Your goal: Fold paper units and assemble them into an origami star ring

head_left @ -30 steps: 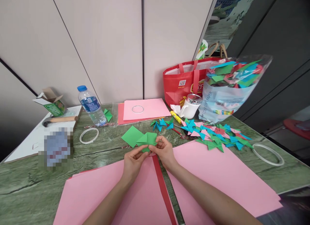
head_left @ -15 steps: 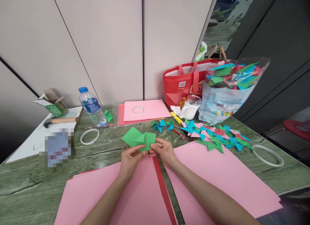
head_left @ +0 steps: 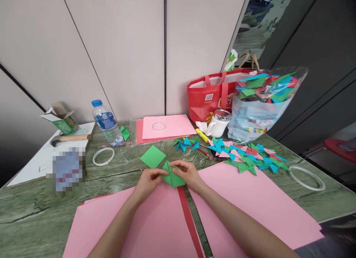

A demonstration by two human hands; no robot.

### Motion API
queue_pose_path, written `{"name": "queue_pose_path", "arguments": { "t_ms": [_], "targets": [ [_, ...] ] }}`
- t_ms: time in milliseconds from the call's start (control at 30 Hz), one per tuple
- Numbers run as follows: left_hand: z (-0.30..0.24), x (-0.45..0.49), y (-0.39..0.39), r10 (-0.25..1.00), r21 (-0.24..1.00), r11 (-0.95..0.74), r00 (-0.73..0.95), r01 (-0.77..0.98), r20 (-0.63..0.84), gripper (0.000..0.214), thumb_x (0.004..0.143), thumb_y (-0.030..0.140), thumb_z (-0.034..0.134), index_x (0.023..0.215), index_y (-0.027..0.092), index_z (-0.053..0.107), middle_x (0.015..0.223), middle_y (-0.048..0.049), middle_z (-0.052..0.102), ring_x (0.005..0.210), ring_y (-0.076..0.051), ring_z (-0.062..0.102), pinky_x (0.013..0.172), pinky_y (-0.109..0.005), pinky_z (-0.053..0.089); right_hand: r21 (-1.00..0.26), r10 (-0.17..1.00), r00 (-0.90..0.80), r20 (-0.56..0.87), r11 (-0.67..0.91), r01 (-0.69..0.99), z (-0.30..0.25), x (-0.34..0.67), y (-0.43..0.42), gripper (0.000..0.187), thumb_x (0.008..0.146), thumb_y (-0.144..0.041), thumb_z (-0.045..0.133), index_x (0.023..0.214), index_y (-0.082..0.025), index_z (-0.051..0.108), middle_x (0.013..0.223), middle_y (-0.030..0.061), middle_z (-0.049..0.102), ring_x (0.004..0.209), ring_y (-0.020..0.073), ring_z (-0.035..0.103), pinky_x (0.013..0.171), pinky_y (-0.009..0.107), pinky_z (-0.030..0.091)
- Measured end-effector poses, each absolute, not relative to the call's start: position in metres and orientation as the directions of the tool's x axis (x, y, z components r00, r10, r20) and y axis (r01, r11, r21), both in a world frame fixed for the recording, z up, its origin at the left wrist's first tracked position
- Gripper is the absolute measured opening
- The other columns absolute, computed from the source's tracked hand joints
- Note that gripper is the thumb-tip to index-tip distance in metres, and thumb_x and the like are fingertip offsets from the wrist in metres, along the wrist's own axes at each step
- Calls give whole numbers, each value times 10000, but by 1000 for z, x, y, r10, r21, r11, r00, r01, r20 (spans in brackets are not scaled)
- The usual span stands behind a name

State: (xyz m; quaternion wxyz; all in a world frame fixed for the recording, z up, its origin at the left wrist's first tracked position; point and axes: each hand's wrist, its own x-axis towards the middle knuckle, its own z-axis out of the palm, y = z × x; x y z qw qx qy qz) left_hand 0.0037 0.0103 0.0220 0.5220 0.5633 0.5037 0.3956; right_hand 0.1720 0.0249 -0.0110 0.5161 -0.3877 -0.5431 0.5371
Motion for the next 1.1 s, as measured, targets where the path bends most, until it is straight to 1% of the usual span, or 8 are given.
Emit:
{"name": "queue_pose_path", "arguments": {
  "t_ms": [133, 200, 267, 333, 433, 600, 767, 1100],
  "targets": [
    [21, 4, 13, 999, 1000, 18, -45, -21, -19, 285, 649, 271, 654, 906, 158, 705, 857, -66, 707, 680, -166, 626, 638, -264, 501, -985, 981, -169, 93, 67, -157, -16, 169, 23, 157, 667, -293, 663, 801, -211, 668, 786, 10, 652, 727, 161, 597, 653, 278, 470],
    [22, 6, 12, 998, 996, 25, -48, -90, -29, 403, 650, 324, 671, 1023, 173, 662, 1030, -88, 675, 806, -203, 639, 719, -309, 510, -979, 989, -117, 88, 64, -192, -17, 169, 23, 163, 650, -291, 676, 789, -208, 656, 773, 9, 635, 708, 156, 587, 630, 266, 467],
    [24, 9, 10, 999, 995, 43, 16, -88, -42, 453, 631, 336, 692, 1053, 177, 650, 1086, -91, 656, 916, -232, 619, 764, -322, 502, -978, 992, -75, 103, 87, -188, -18, 169, 23, 161, 635, -294, 687, 765, -207, 651, 762, 7, 618, 695, 154, 579, 609, 258, 465],
    [24, 12, 8, 996, 998, 58, 75, -33, -56, 419, 621, 325, 700, 1010, 172, 675, 1027, -83, 683, 967, -246, 597, 784, -314, 490, -983, 990, -60, 130, 120, -141, -17, 170, 23, 149, 631, -291, 691, 746, -203, 655, 764, 10, 608, 692, 152, 571, 607, 256, 465],
    [21, 13, 8, 995, 998, 64, 69, 20, -65, 336, 636, 316, 683, 939, 172, 707, 908, -69, 717, 894, -235, 615, 745, -293, 485, -984, 983, -73, 170, 166, -58, -15, 170, 22, 126, 647, -276, 679, 752, -206, 673, 778, 19, 593, 713, 152, 556, 609, 253, 472],
    [12, 8, 13, 994, 987, 102, -15, -121, -104, 364, 602, 299, 714, 936, 155, 707, 792, -72, 720, 677, -168, 613, 600, -244, 467, -977, 971, -157, 183, 162, -140, -12, 166, 18, 212, 680, -197, 582, 856, -245, 691, 963, 49, 526, 813, 165, 553, 607, 255, 502],
    [8, 3, 17, 991, 971, 118, -38, -207, -129, 317, 585, 295, 731, 866, 147, 723, 732, -64, 711, 642, -152, 602, 602, -250, 462, -969, 937, -280, 208, 158, -191, -14, 167, 17, 368, 622, -85, 547, 918, -262, 676, 1021, 36, 456, 745, 119, 564, 658, 263, 501],
    [11, 6, 16, 987, 934, 151, -10, -323, -163, 304, 540, 251, 765, 825, 155, 729, 787, -81, 723, 708, -169, 632, 663, -262, 493, -938, 907, -277, 317, 343, 49, -10, 174, 18, 184, 670, -160, 639, 833, -235, 680, 945, 40, 504, 730, 131, 554, 622, 259, 490]
  ]
}}
